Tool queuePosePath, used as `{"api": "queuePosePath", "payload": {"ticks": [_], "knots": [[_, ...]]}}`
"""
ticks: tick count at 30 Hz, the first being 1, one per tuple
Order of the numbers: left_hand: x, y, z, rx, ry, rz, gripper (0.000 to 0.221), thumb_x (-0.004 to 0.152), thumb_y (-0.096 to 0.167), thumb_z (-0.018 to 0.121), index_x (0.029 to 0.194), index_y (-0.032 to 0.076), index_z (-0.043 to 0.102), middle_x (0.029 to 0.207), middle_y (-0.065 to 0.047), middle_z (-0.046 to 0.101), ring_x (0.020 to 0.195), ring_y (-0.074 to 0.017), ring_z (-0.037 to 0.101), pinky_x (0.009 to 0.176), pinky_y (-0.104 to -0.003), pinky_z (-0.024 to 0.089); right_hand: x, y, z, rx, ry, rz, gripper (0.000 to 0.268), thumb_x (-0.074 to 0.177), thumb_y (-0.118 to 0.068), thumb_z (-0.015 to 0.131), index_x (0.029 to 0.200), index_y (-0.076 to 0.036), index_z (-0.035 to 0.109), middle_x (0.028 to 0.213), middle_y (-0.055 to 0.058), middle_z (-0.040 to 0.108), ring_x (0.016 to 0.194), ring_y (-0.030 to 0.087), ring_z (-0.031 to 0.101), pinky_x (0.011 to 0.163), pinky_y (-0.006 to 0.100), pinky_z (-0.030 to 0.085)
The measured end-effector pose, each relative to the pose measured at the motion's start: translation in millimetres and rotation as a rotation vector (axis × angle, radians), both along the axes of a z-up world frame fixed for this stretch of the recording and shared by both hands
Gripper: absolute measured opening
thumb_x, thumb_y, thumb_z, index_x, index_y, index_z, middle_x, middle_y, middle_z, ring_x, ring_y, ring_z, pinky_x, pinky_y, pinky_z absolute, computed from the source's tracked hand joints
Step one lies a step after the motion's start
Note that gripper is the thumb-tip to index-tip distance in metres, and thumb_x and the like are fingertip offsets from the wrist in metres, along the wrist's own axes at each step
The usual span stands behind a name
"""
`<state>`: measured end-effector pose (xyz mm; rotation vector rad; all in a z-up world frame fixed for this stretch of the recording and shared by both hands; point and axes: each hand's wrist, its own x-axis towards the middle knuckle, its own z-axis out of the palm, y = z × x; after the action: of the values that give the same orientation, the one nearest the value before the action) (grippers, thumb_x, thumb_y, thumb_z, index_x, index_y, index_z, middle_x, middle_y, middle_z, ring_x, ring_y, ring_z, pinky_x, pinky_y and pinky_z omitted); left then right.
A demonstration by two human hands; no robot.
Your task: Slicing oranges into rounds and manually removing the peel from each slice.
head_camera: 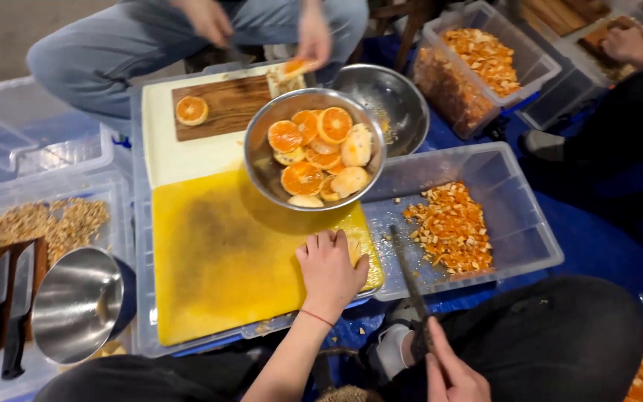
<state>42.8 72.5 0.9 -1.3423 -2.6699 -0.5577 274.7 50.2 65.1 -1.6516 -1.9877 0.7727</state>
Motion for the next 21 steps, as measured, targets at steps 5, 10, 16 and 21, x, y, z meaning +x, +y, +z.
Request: {"api": "queuePosePath", "payload": {"ticks": [5,10,16,21], "knots": [[-22.0,-21.2,14.6,-0.067,-0.195,-0.17,0.049,0.084,0.048,0.061,0.124,0.022,0.072,0.117,-0.006,0.066,0.107,-0.0296,0.053,0.081,-0.048,0.037,17.8,6.1,-26.1,-0.185,-0.125,0.215,0.058,0.089,-0.021,0.062,0.143,-0.044,0.063,0.067,-0.003,0.075,0.055,0.009,0.067,0.065,0.018,0.047],[-44.1,-50.7,9.9,0.013,-0.141,-0.222,0.077,0.081,0.059,0.071,0.142,0.015,0.058,0.123,-0.011,0.063,0.109,-0.0322,0.053,0.077,-0.049,0.038,21.6,-13.8,-48.0,0.028,-0.114,0.333,0.062,0.087,-0.012,0.066,0.141,-0.043,0.065,0.055,-0.001,0.043,0.047,0.011,0.039,0.054,0.02,0.044],[-42.2,-53.6,-5.5,0.127,-0.232,-0.21,0.05,0.078,0.052,0.076,0.116,0.02,0.076,0.11,-0.004,0.067,0.103,-0.0297,0.056,0.075,-0.049,0.037,22.2,-23.3,-42.9,0.051,-0.368,0.416,0.077,0.083,-0.01,0.06,0.148,-0.051,0.053,0.062,-0.005,0.045,0.047,0.015,0.052,0.054,0.022,0.052],[-48.2,-53.6,-5.7,0.108,-0.196,-0.231,0.051,0.077,0.055,0.077,0.117,0.024,0.076,0.111,-0.003,0.066,0.103,-0.0303,0.053,0.074,-0.05,0.035,-28.9,7.4,-32.9,-0.228,-0.418,0.617,0.08,0.093,-0.02,0.054,0.163,-0.045,0.024,0.073,0.012,0.061,0.068,0.037,0.069,0.065,0.048,0.052]]}}
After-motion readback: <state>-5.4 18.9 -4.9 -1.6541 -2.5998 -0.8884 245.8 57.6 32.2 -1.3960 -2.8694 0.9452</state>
